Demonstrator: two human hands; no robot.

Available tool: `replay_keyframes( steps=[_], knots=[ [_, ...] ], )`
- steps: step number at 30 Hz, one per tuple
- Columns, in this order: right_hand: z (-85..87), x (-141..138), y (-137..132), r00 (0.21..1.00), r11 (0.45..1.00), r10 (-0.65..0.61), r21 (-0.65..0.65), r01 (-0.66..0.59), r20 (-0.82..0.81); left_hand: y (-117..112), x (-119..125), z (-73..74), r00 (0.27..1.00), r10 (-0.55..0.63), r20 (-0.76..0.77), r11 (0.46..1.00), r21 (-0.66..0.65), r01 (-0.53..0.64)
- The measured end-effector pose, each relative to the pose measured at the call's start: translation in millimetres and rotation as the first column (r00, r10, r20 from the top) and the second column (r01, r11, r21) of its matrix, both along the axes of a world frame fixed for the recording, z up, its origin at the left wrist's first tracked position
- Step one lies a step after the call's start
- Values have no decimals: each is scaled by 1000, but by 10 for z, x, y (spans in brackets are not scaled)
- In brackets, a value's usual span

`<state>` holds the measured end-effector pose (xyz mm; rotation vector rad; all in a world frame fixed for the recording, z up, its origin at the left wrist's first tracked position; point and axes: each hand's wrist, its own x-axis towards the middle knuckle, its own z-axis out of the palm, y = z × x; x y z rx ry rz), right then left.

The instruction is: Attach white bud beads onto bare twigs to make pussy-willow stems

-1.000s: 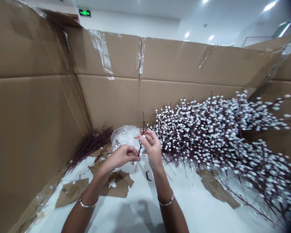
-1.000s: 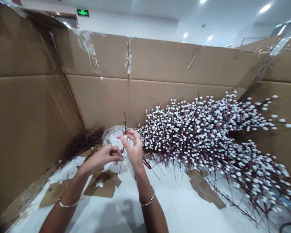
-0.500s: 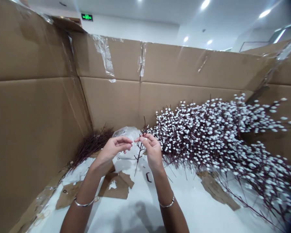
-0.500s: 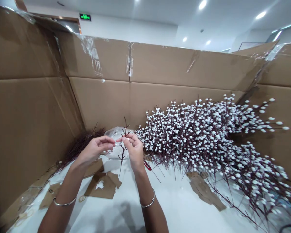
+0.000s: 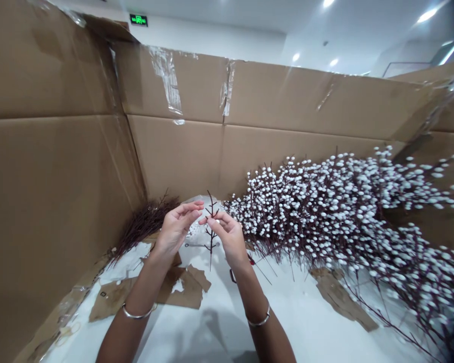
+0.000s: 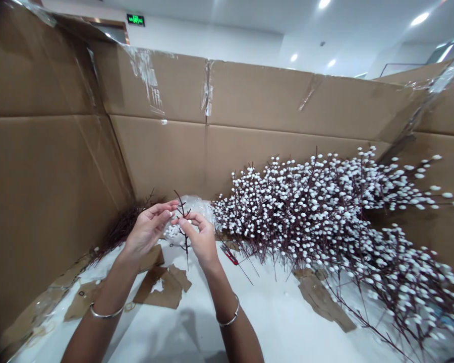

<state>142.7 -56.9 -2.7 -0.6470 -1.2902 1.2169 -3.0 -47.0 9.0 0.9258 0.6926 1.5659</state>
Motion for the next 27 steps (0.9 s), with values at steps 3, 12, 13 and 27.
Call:
replay_keyframes(
  steps=[3, 12, 13, 27],
  knots=[
    [-14, -17, 6, 1000, 1000, -24, -7, 24, 18, 17, 29, -25, 999, 15, 30, 1000, 27, -16],
    [-31, -47, 17, 998, 998, -58, 3, 58, 32, 35, 77, -85, 996, 76, -38, 994, 80, -72],
    [-21, -48, 5, 998, 998, -55, 4, 55, 37, 37, 84, -95, 995, 92, -42, 992, 90, -88],
    [54, -36, -79, 997, 998, -54, 26, 52, 62, 18, 103, -135, 964, 229, -133, 947, 258, -190]
  ],
)
